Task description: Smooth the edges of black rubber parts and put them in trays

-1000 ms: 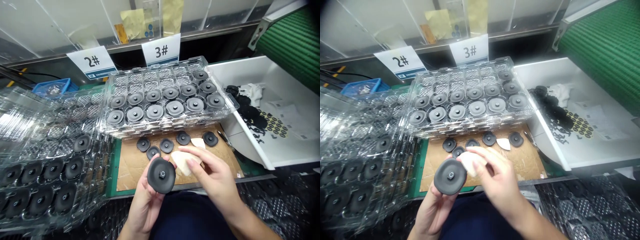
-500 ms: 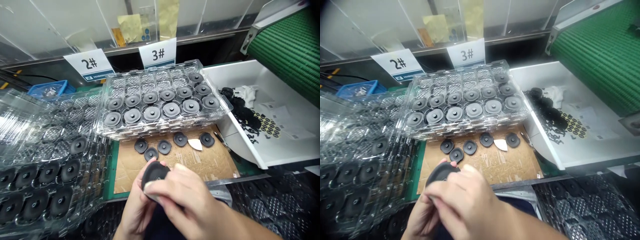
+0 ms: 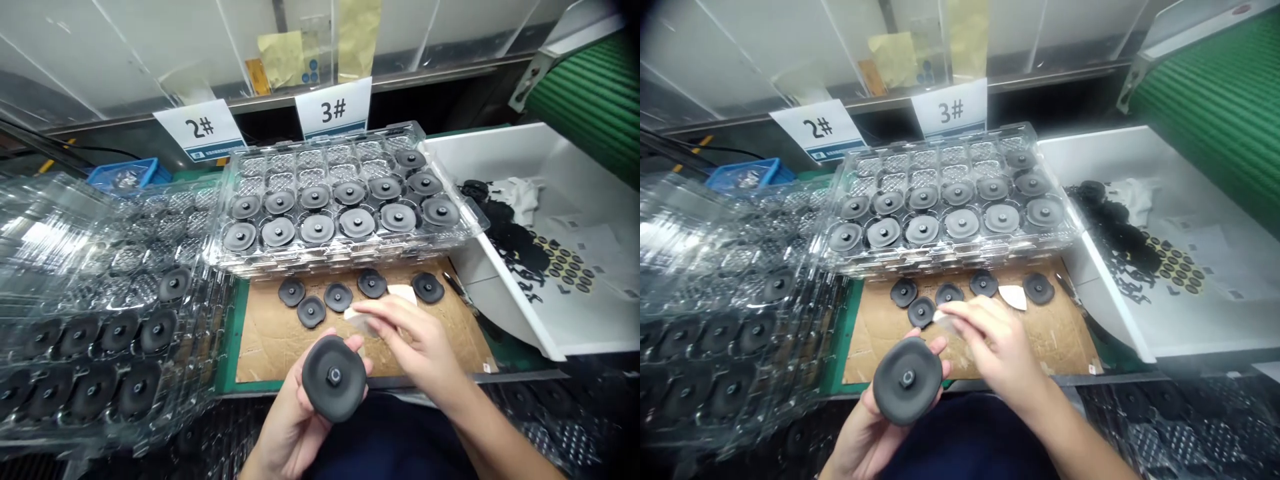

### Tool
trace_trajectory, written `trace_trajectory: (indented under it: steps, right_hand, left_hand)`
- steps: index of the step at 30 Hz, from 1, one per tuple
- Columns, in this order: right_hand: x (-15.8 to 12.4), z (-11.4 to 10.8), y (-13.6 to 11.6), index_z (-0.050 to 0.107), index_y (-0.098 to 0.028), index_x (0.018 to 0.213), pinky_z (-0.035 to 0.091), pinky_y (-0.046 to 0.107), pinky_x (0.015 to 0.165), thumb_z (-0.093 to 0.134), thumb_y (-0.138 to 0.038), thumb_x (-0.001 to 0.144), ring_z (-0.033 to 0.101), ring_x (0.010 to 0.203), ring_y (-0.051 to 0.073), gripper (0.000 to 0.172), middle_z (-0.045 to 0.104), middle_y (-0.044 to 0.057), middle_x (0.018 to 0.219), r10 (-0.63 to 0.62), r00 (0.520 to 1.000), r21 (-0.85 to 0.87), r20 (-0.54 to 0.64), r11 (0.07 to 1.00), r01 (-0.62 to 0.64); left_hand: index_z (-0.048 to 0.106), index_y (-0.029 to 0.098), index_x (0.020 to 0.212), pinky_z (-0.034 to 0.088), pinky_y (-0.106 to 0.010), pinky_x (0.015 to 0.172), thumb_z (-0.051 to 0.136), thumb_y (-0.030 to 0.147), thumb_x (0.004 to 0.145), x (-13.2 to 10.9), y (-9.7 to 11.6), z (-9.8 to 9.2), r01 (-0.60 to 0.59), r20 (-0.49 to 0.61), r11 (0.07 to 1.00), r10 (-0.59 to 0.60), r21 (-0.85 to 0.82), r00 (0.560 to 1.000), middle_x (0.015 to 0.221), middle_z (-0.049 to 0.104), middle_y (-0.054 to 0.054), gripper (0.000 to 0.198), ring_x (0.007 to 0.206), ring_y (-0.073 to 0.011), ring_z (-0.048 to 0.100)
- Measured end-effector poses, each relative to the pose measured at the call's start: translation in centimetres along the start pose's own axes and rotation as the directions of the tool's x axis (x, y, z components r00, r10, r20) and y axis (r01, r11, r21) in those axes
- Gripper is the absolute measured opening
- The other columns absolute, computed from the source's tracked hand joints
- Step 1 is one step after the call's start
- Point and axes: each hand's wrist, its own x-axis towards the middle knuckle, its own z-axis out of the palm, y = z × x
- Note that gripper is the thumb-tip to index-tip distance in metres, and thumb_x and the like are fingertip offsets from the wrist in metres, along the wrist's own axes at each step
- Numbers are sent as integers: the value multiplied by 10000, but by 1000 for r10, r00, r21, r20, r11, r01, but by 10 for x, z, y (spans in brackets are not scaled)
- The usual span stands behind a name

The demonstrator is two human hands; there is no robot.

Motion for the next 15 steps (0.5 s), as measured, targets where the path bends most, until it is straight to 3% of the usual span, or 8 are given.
trace_trajectory:
  steps: [3,6,8,10,12,14,15]
  right_hand:
    - [-30,16,30,625,-237,1043,457,293,769,444,-284,884,581,918,183,246,643,42,1000,271,959,28,78,961,-274]
    - [-59,31,48,645,-228,1020,485,316,717,435,-317,878,611,834,197,269,665,55,917,340,904,3,259,936,-353]
    - [-68,32,52,655,-222,1000,492,324,706,441,-317,872,620,800,198,267,672,53,881,348,884,-7,313,931,-364]
    - [-66,24,46,653,-211,996,487,334,755,436,-314,874,617,860,207,269,671,60,935,374,890,-6,262,923,-386]
    - [-56,8,29,643,-212,996,477,309,792,436,-308,879,605,923,201,256,660,55,1001,388,913,20,129,919,-393]
    - [-44,-8,4,629,-242,998,471,263,775,464,-278,876,603,919,177,209,658,28,1002,307,951,42,-20,951,-306]
    - [-37,-13,-10,614,-259,1023,463,250,762,477,-254,873,602,901,163,203,657,16,995,201,977,35,-64,979,-199]
  left_hand:
    - [614,244,1059,493,-344,840,743,221,624,-1,3,-1,22,-15,999,-22,-30,1000,1123,651,-58,454,1016,-276,601]
    - [620,247,1045,502,-333,827,747,185,618,1,3,-3,47,-12,998,-47,-29,999,1104,662,-46,450,1006,-265,608]
    - [621,243,1042,502,-328,827,753,181,609,3,3,-2,59,5,998,-58,-23,998,1101,661,-48,457,1005,-263,608]
    - [621,238,1041,501,-330,826,761,196,599,3,4,1,73,16,997,-73,-13,997,1103,657,-53,466,1005,-268,607]
    - [624,235,1035,501,-331,822,767,212,590,3,4,4,84,19,996,-84,-1,996,1104,652,-54,468,998,-272,609]
    - [624,235,1032,505,-329,808,778,215,571,2,2,7,84,16,996,-84,7,996,1086,657,-53,487,974,-265,618]
    - [624,232,1034,505,-318,803,780,202,566,2,0,8,83,2,996,-83,15,997,1055,667,-51,495,950,-248,627]
